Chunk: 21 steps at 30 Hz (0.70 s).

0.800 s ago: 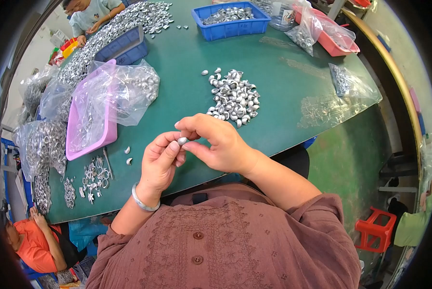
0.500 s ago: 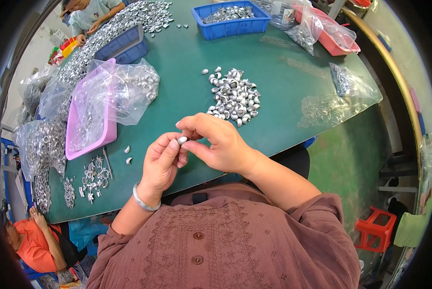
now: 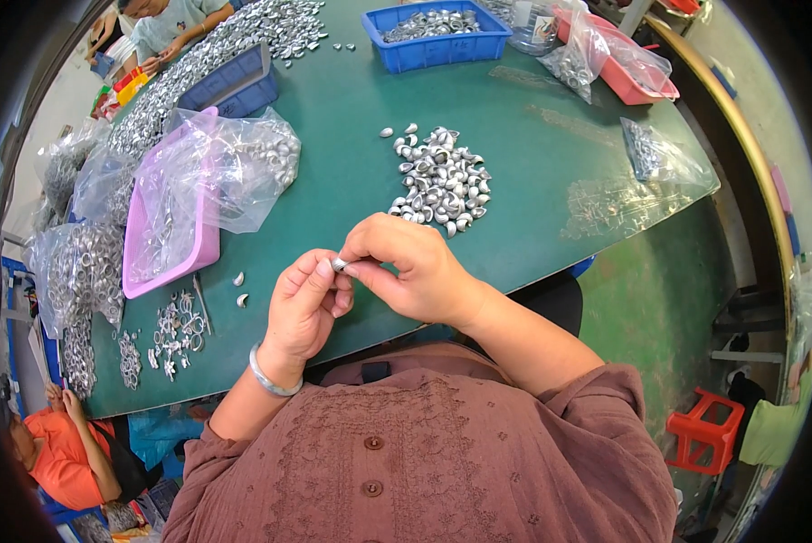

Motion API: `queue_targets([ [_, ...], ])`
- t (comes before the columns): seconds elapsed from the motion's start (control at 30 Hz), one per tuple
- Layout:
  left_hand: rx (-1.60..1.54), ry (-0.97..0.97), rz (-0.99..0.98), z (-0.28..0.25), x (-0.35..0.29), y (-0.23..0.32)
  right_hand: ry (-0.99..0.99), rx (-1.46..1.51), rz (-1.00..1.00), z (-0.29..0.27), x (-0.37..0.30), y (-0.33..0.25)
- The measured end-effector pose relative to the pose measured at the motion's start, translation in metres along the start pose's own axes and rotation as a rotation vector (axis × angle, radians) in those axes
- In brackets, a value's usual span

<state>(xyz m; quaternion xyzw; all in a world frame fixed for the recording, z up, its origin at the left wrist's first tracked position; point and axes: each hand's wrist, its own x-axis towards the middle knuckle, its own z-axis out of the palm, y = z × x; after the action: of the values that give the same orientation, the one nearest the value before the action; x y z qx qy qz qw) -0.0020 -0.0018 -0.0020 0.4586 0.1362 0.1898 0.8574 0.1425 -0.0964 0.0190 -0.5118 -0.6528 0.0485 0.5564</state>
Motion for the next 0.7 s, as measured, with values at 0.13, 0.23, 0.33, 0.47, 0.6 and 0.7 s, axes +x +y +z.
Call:
queue_targets([
  [0.13,-0.027,0.028,-0.073,0.002,-0.002,0.004,0.020,0.096,0.122,0.000,-0.001,-0.003],
  [0.23,-0.053,0.051,-0.119,0.005,-0.002,0.006,0.030,0.123,0.158,0.001,-0.002,-0.002],
  [0.33,-0.082,0.062,-0.154,0.005,-0.002,0.006,0.035,0.129,0.164,0.001,-0.002,-0.001],
  [0.47,-0.106,0.063,-0.197,0.006,-0.001,0.009,0.000,0.121,0.228,0.001,-0.003,-0.001],
  [0.6,-0.100,0.079,-0.212,0.002,0.002,0.007,-0.013,0.058,0.184,-0.002,0.001,0.004],
  [0.7,-0.201,0.134,-0.231,-0.004,0.003,0.009,0.025,0.011,0.338,-0.007,0.000,0.016],
])
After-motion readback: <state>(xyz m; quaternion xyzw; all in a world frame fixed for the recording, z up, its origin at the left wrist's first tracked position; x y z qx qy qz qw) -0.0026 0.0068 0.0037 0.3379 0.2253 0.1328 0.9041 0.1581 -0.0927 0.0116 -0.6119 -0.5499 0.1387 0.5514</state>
